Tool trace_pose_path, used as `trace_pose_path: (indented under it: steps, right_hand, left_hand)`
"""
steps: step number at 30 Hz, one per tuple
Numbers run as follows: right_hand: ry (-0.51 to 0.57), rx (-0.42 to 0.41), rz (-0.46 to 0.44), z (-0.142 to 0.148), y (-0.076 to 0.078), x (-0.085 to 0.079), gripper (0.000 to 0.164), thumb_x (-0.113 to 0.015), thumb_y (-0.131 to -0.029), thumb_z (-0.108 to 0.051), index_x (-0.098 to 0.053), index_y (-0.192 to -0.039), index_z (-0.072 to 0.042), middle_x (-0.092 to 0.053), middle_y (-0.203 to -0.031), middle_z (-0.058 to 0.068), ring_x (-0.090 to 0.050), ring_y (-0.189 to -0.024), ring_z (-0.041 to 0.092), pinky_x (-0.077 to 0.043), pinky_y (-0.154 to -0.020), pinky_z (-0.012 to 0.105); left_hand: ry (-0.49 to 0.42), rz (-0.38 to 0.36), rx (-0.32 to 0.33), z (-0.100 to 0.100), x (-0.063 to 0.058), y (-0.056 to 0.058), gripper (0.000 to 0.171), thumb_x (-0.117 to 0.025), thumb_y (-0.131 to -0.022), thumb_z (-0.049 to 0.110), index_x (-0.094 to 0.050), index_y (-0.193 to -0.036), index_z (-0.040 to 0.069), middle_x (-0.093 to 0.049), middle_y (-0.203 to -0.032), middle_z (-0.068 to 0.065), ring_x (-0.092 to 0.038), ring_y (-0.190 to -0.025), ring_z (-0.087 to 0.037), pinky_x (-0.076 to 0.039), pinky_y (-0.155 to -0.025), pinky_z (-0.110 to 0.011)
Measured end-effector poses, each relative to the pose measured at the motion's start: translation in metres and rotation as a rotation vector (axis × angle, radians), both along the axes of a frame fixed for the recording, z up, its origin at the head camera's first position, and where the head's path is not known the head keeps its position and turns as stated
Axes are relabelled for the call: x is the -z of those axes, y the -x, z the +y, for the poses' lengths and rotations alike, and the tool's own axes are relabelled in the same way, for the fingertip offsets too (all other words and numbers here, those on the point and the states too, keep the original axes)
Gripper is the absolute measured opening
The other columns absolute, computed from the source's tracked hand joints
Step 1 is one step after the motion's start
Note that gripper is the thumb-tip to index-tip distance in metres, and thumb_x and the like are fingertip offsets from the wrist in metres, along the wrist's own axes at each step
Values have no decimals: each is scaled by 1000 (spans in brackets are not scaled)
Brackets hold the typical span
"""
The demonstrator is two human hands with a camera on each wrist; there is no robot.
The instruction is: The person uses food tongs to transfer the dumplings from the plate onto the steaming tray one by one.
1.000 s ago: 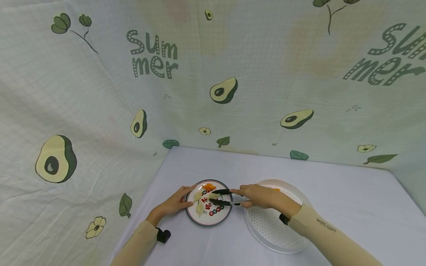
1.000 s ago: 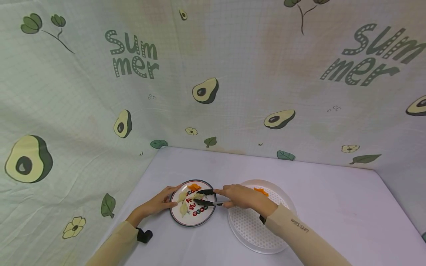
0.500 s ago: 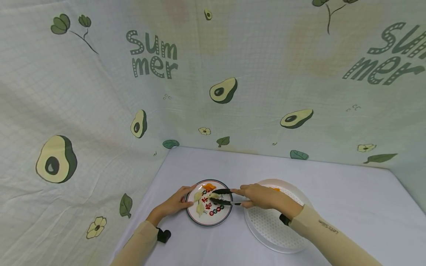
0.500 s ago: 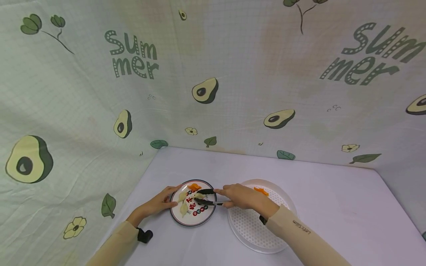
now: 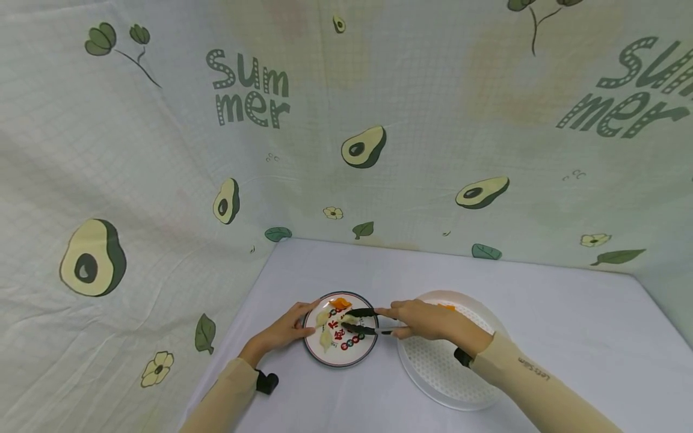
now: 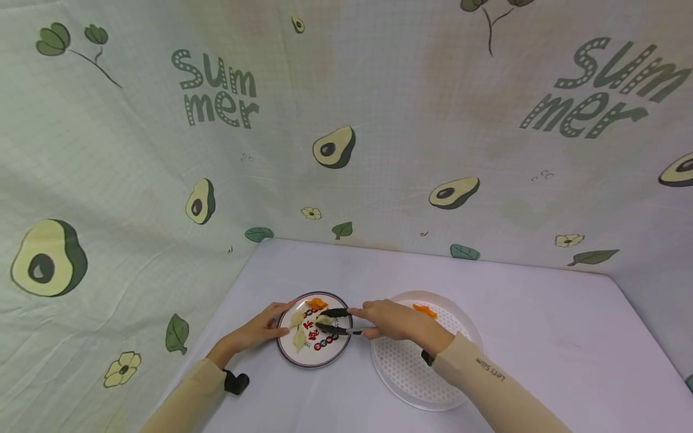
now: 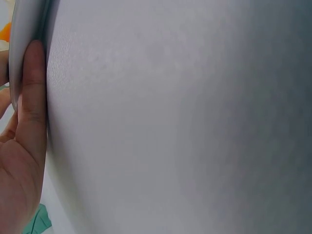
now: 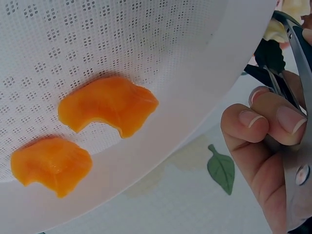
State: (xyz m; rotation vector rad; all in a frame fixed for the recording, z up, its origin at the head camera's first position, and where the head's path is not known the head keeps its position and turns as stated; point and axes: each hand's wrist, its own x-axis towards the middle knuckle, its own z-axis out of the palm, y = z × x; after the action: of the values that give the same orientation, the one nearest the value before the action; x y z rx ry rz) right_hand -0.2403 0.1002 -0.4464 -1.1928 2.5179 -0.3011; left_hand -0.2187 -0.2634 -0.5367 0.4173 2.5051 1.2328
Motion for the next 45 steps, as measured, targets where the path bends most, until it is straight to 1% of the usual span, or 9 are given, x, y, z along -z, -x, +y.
trace_pose_path:
  steps: [10,15,22,27,31,35,38,43,45]
  right_hand:
    - [21,27,-35,6,-1,2,59,-71,-94,-24,-50,-147,-7,-51,-139,27,-56,-122,40,-48,-95,47]
    - [31,19,-23,10,-2,3,59,-71,-94,-23,-50,-147,-7,-53,-138,26,-58,-119,40,-49,-93,47]
    - [38,-11,17,12,-1,3,57,-71,-94,-22,-51,-146,-7,-55,-137,25,-59,-118,40,-49,-93,47]
    - [39,-17,27,13,-1,1,58,-70,-95,-22,-50,-146,-7,-55,-136,25,-60,-116,39,-50,-93,46]
    - [39,-18,38,15,-1,-2,58,-70,-95,-23,-50,-147,-7,-56,-135,24,-61,-116,37,-50,-93,46]
    - [34,-14,51,18,-2,-6,58,-70,-94,-25,-51,-146,-7,-57,-135,23,-61,-115,36,-50,-92,45]
    - [35,-15,69,22,-3,-10,58,-70,-94,-26,-51,-146,-8,-58,-134,22,-62,-115,36,-50,-92,46]
    - [61,-34,133,33,-7,-22,58,-72,-93,-23,-52,-145,-7,-60,-130,23,-63,-113,35,-50,-92,46]
    - [66,-52,175,39,-10,-28,58,-74,-91,-21,-54,-143,-6,-64,-123,19,-64,-107,31,-51,-89,44]
  left_hand:
    - [6,-1,4,2,2,1,70,-67,-97,21,-31,-157,11,-39,-140,-16,-40,-80,-16,-36,-70,-27]
    - [22,4,2,3,3,2,70,-67,-97,22,-32,-157,12,-39,-141,-15,-41,-79,-16,-36,-69,-26]
    - [19,3,0,3,3,3,70,-67,-97,22,-31,-157,12,-39,-139,-15,-40,-80,-16,-36,-69,-26]
    - [18,11,6,3,3,2,70,-66,-97,21,-31,-157,11,-39,-138,-16,-40,-79,-15,-36,-69,-25]
    - [5,22,15,3,3,2,70,-66,-97,20,-31,-157,8,-40,-137,-19,-40,-78,-16,-36,-68,-25]
    - [6,22,11,3,2,2,71,-67,-97,21,-31,-157,9,-40,-136,-18,-40,-78,-16,-35,-68,-26]
    - [16,7,-2,3,1,2,71,-67,-97,21,-31,-157,12,-40,-137,-15,-40,-79,-16,-35,-69,-25]
    - [13,6,-6,1,2,2,70,-67,-97,21,-31,-157,12,-40,-138,-15,-40,-80,-17,-35,-70,-26]
    - [16,12,-6,0,3,1,70,-67,-97,21,-32,-157,11,-40,-137,-15,-40,-80,-17,-35,-69,-26]
